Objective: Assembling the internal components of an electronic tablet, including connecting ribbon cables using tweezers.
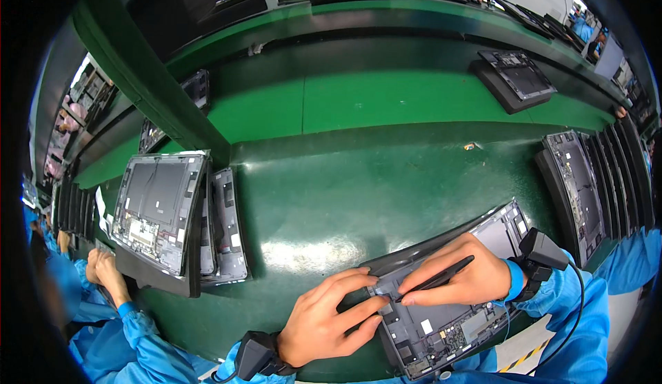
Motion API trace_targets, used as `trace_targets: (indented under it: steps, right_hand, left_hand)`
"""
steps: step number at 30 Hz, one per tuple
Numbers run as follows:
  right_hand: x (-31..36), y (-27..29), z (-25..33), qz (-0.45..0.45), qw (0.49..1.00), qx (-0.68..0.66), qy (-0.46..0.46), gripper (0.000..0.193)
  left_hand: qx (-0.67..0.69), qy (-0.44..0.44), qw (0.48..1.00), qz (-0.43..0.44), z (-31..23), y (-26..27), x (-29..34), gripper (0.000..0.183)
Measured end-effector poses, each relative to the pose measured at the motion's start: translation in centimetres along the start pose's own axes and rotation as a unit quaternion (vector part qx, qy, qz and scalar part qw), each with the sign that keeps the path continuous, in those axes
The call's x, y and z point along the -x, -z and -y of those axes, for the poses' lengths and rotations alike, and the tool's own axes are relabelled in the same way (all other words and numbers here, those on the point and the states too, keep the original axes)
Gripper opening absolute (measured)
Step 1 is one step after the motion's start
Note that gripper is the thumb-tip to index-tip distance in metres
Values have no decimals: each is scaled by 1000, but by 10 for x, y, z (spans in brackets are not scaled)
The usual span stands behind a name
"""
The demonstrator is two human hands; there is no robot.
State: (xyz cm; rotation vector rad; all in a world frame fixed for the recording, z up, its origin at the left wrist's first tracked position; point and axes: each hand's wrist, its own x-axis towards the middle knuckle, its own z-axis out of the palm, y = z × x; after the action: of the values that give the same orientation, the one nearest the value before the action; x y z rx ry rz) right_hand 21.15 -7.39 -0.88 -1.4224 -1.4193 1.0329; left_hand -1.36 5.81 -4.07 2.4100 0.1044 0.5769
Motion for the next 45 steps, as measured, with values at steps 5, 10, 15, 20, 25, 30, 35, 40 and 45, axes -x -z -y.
trace_targets:
  steps: [5, 10, 15, 20, 25, 30, 35, 40, 45]
  right_hand:
    - [0, 2, -4, 14, 1000, -10, -1, 14]
    - [1, 0, -4, 12, 1000, -11, -11, 12]
    - [0, 0, -3, 15, 1000, 6, 9, 12]
    - [1, -4, -8, -3, 1000, -6, 26, 12]
    - [-2, -2, -6, 5, 999, -3, 50, 12]
    - [3, -4, -6, -8, 992, 63, 106, 9]
    - [9, -6, -2, -29, 988, 87, 121, 10]
    - [18, -8, -2, -52, 978, 140, 146, 16]
    - [26, -18, -1, -77, 967, 172, 171, 13]
  left_hand:
    - [15, 8, 1000, 8, 1, -1, 1, 28]
    - [12, 6, 1000, 7, -2, 0, 2, 29]
    - [14, 9, 1000, 9, 0, -2, 0, 28]
    - [7, 9, 1000, 11, 0, -2, 0, 28]
    - [-3, 8, 1000, 8, 1, -3, 1, 27]
    - [-33, -6, 999, 4, -1, -5, 1, 26]
    - [-51, -14, 999, 0, -2, -5, -1, 26]
    - [-80, -23, 997, -5, -5, -4, -2, 24]
    - [-90, -29, 995, -7, -6, -4, -2, 24]
